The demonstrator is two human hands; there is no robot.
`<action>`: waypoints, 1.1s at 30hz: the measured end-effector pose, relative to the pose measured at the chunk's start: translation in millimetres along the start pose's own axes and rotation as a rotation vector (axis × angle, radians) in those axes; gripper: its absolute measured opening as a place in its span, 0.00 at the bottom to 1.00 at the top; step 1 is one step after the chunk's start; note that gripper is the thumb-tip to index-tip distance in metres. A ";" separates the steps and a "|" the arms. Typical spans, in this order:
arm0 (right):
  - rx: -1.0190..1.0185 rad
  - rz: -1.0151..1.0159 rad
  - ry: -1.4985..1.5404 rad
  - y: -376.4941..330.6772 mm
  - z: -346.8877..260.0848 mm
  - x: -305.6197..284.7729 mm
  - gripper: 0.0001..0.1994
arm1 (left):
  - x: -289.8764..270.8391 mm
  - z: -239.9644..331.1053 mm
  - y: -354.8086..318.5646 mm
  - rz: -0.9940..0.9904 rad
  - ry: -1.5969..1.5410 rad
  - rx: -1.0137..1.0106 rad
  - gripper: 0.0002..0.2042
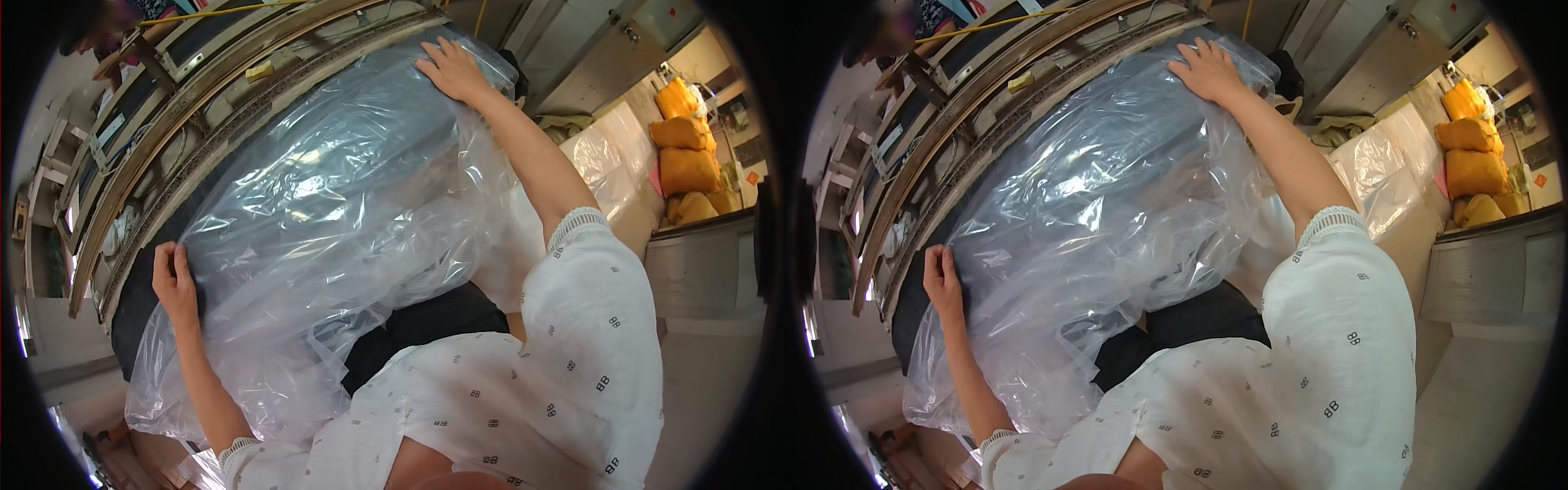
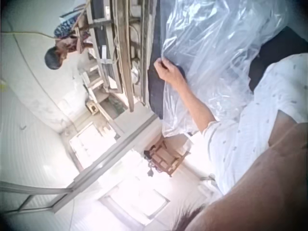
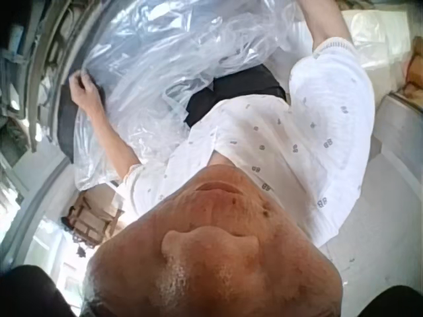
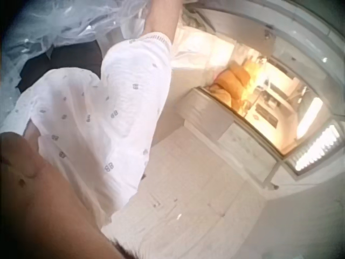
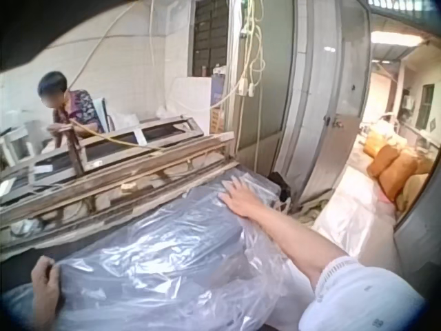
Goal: Wrapping a large molded plastic component in a clear protective plastic sheet.
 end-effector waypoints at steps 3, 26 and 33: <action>-0.305 0.049 0.076 -15.2 -26.6 -8.5 0.29 | -51.2 -26.4 -28.8 0.101 0.082 0.000 0.04; -0.925 -0.101 0.136 -75.8 -194.7 -54.8 0.30 | -224.7 -93.9 -202.3 0.509 0.471 -0.210 0.07; -0.877 -0.134 0.215 -30.5 -189.2 -24.8 0.28 | -217.2 -71.3 -225.6 0.537 0.380 -0.195 0.06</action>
Point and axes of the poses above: each hand's wrist, its own y-axis towards the middle knuckle, its own x-axis out of the palm, z = x × y, the point moved 6 cm from there along y, towards the middle knuckle, and after that the axes turned 14 degrees about -x, right-handed, at the moved point
